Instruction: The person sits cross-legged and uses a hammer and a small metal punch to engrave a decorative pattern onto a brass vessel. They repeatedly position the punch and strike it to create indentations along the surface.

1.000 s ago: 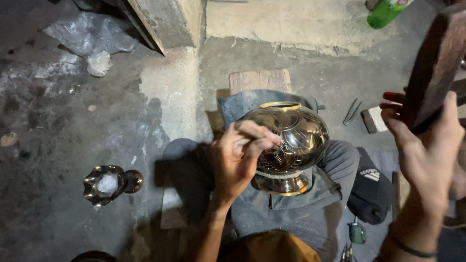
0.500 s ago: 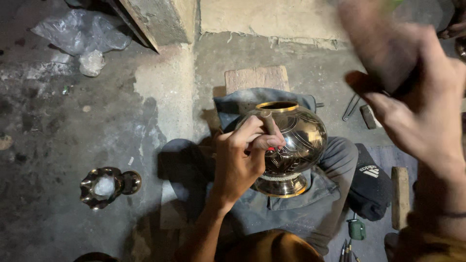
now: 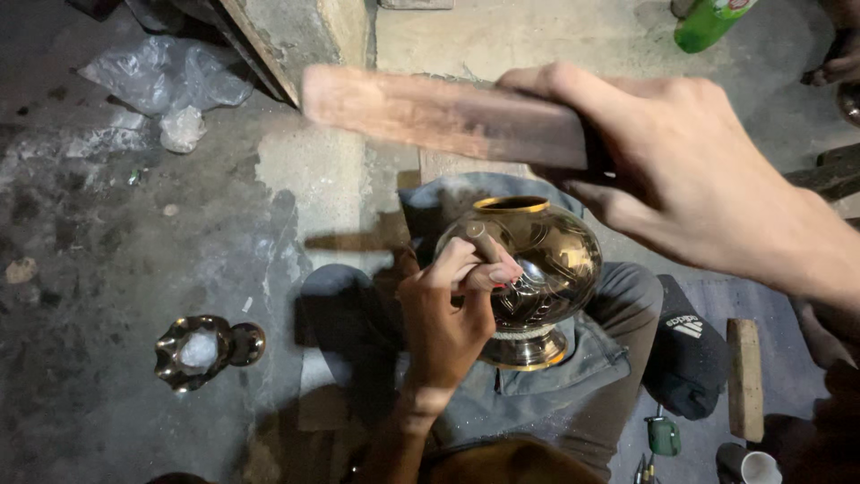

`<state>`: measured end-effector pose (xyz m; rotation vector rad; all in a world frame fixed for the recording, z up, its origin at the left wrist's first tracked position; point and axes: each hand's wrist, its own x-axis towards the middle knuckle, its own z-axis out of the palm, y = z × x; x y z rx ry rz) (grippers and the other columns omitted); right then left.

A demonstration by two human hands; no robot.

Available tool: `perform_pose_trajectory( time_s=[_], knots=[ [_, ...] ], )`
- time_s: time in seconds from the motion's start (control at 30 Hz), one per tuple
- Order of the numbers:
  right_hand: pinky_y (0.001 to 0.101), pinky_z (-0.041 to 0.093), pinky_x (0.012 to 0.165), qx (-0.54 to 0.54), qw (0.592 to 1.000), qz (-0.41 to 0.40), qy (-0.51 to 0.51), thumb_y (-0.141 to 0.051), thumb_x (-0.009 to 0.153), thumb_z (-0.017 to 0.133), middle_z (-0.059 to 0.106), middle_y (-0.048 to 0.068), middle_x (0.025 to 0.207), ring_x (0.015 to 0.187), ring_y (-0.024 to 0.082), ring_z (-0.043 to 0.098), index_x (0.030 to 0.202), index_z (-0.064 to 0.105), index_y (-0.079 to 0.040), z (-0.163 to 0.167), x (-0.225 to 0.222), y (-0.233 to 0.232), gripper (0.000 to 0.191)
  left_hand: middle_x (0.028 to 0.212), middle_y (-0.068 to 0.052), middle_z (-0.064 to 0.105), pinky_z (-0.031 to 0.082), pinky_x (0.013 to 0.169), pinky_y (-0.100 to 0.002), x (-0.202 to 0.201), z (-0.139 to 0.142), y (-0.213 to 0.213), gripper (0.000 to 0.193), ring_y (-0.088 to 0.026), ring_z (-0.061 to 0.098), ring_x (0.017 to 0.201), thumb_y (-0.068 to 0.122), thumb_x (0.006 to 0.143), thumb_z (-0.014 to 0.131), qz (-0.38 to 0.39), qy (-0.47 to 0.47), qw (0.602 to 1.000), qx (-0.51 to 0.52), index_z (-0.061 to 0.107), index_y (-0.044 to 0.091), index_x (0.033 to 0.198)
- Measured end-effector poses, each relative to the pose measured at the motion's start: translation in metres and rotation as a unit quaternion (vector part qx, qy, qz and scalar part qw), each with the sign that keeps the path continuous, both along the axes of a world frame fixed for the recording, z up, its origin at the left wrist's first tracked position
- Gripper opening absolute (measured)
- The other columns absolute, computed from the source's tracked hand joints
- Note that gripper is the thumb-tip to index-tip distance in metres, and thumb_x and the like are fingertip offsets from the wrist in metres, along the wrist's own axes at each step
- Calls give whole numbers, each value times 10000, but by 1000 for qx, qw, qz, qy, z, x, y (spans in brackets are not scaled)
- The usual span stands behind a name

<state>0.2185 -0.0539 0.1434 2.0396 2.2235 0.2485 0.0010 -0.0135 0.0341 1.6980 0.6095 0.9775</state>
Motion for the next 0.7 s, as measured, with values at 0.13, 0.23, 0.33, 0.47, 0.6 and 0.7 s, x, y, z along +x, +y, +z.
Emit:
perform_pose_trajectory(
  time_s=[0.13, 0.23, 0.33, 0.47, 0.6, 0.7],
  knots=[
    [287, 538, 503, 18, 997, 26, -76, -183, 884, 674, 750, 28, 1109, 639, 139, 678, 1581, 376, -409, -2, 3, -1, 791, 932, -65, 788, 638, 787, -255, 0, -12, -6, 128, -152, 806, 858, 71, 1053, 604, 37, -20, 996, 78, 638, 40, 934],
    [300, 576, 553, -40, 998, -30, -49, -202, 894, 673, 712, 12, 1230, 653, 141, 711, 1596, 305, -468, -2, 1, -4, 836, 951, -69, 789, 617, 783, -261, -2, -19, -12, 66, -159, 802, 870, 36, 1033, 632, 71, -22, 990, 121, 618, 38, 968],
    [307, 595, 588, 12, 985, 31, -167, -306, 916, 656, 723, -27, 1113, 775, 153, 741, 1599, 332, -497, 6, -5, -9, 780, 968, -74, 782, 629, 766, -246, -3, -21, -16, 63, -160, 802, 870, 24, 1029, 638, 80, -29, 990, 116, 610, 47, 977],
    [291, 605, 602, 43, 987, 43, -147, -450, 760, 638, 740, 15, 1185, 825, 169, 749, 1572, 374, -455, 13, -18, -15, 854, 961, -75, 779, 640, 749, -240, -3, -19, -20, 86, -158, 804, 870, 26, 1027, 651, 81, -32, 993, 77, 574, 39, 991],
    [303, 611, 679, 17, 987, 41, -153, -297, 968, 633, 744, -8, 1062, 814, 151, 738, 1561, 384, -452, 12, -15, -22, 661, 925, -73, 772, 587, 838, -318, -3, -17, -18, 92, -163, 790, 837, 47, 1009, 651, 79, -33, 986, 140, 562, 32, 990],
    [309, 595, 675, 20, 995, 24, -94, -270, 915, 651, 741, -11, 1085, 822, 143, 728, 1565, 417, -408, 4, -8, -26, 704, 961, -57, 772, 637, 792, -258, -2, -16, -13, 81, -162, 800, 882, 56, 1059, 641, 59, -42, 989, 130, 576, 52, 1012]
  ],
)
